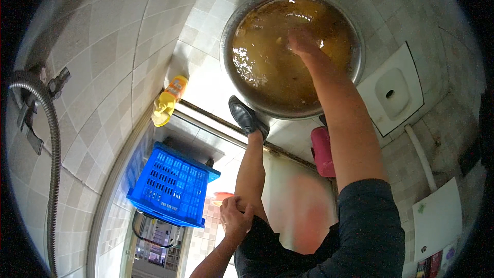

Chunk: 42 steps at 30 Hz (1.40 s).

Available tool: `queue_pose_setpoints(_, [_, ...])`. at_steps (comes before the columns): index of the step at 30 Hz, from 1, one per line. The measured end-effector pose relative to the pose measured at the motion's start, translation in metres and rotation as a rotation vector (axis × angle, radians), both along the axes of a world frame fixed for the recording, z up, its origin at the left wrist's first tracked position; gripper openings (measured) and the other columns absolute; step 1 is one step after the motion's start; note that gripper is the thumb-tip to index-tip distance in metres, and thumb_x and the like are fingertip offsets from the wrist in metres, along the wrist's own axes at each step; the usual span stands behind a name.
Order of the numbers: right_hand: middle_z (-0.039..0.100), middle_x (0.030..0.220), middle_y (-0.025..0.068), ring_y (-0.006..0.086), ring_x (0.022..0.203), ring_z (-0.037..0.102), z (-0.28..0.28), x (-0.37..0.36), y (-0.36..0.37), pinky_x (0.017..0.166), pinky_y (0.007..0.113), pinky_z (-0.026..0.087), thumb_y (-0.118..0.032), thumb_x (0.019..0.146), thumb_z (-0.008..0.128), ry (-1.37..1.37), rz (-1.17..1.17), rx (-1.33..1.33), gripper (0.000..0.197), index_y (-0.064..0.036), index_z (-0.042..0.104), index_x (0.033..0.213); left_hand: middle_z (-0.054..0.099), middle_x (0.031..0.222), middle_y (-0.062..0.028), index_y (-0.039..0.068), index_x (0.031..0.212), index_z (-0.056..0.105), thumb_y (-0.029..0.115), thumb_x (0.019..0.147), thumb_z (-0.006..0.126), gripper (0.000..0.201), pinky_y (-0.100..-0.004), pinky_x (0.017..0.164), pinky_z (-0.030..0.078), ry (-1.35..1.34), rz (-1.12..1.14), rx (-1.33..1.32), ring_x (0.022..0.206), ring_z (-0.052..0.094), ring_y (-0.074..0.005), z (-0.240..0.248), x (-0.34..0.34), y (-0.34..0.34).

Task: The person scrubs several round black lids using a steel wool pad in a large basin of water, then places them into a blue plastic basket.

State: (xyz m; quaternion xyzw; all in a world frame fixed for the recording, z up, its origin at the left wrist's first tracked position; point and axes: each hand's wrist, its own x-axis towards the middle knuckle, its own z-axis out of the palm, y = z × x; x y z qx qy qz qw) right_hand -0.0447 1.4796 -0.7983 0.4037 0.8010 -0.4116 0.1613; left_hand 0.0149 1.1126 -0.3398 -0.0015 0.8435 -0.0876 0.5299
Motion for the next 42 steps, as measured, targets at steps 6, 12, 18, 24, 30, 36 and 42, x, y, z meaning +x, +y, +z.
queue_pose_setpoints(6, [0.065,0.117,0.0221,0.0387,0.104,0.063,-0.015,0.079,0.022,0.089,0.049,0.051,-0.010,0.087,0.058,-0.267,0.174,0.048,0.032,-0.0036,0.067,0.117,0.058,0.116,-0.0170,0.002,0.110,0.061,0.030,0.077,0.070,0.044,-0.0491,0.096,0.042,-0.014,-0.014,0.004,0.109,0.052,-0.0377,0.001,0.001,0.010])
queue_pose_setpoints(12, [0.067,0.105,0.0239,0.0397,0.093,0.066,0.014,0.110,-0.013,0.080,0.050,0.054,-0.005,0.081,0.061,-0.439,0.491,0.083,0.021,-0.0020,0.073,0.098,0.058,0.115,-0.0190,0.001,0.112,0.060,0.030,0.078,0.069,0.046,-0.0496,0.096,0.042,0.037,-0.032,0.017,0.109,0.053,-0.0390,0.008,0.009,-0.005])
queue_pose_setpoints(18, [0.068,0.098,0.0231,0.0399,0.090,0.066,0.024,0.166,-0.021,0.076,0.050,0.054,-0.007,0.081,0.060,-0.376,0.511,0.060,0.016,-0.0014,0.073,0.090,0.057,0.115,-0.0189,0.000,0.115,0.059,0.031,0.079,0.068,0.049,-0.0497,0.097,0.042,-0.029,-0.034,0.047,0.110,0.052,-0.0388,-0.003,0.013,0.004])
queue_pose_setpoints(24, [0.067,0.099,0.0242,0.0447,0.093,0.064,0.131,0.076,-0.063,0.075,0.049,0.053,-0.013,0.088,0.055,-0.199,0.085,0.065,0.023,-0.0028,0.061,0.108,0.056,0.117,-0.0180,0.000,0.114,0.059,0.032,0.080,0.069,0.048,-0.0490,0.096,0.042,-0.027,-0.013,-0.015,0.111,0.052,-0.0373,0.004,0.013,-0.002])
queue_pose_setpoints(30, [0.068,0.098,0.0219,0.0364,0.097,0.066,0.138,-0.012,-0.057,0.082,0.044,0.052,-0.020,0.087,0.065,0.217,-0.524,0.044,0.026,-0.0044,0.060,0.108,0.057,0.116,-0.0181,0.001,0.115,0.059,0.032,0.080,0.069,0.048,-0.0488,0.095,0.043,-0.039,-0.029,-0.001,0.110,0.053,-0.0376,0.003,0.008,0.001])
queue_pose_setpoints(36, [0.061,0.110,0.0274,0.0406,0.105,0.061,0.098,-0.103,-0.066,0.091,0.046,0.049,-0.018,0.087,0.062,0.295,-0.506,0.270,0.037,0.0016,0.054,0.118,0.057,0.116,-0.0193,0.001,0.114,0.059,0.032,0.079,0.069,0.049,-0.0488,0.095,0.043,-0.033,-0.022,0.011,0.109,0.053,-0.0386,0.002,0.006,0.000])
queue_pose_setpoints(42, [0.053,0.121,0.0316,0.0459,0.114,0.053,0.107,-0.127,-0.143,0.098,0.050,0.044,-0.021,0.091,0.057,0.073,-0.585,0.009,0.045,0.0043,0.046,0.127,0.058,0.115,-0.0192,0.001,0.113,0.059,0.032,0.078,0.070,0.048,-0.0477,0.096,0.044,-0.051,-0.026,0.035,0.110,0.053,-0.0385,-0.002,0.008,0.004])
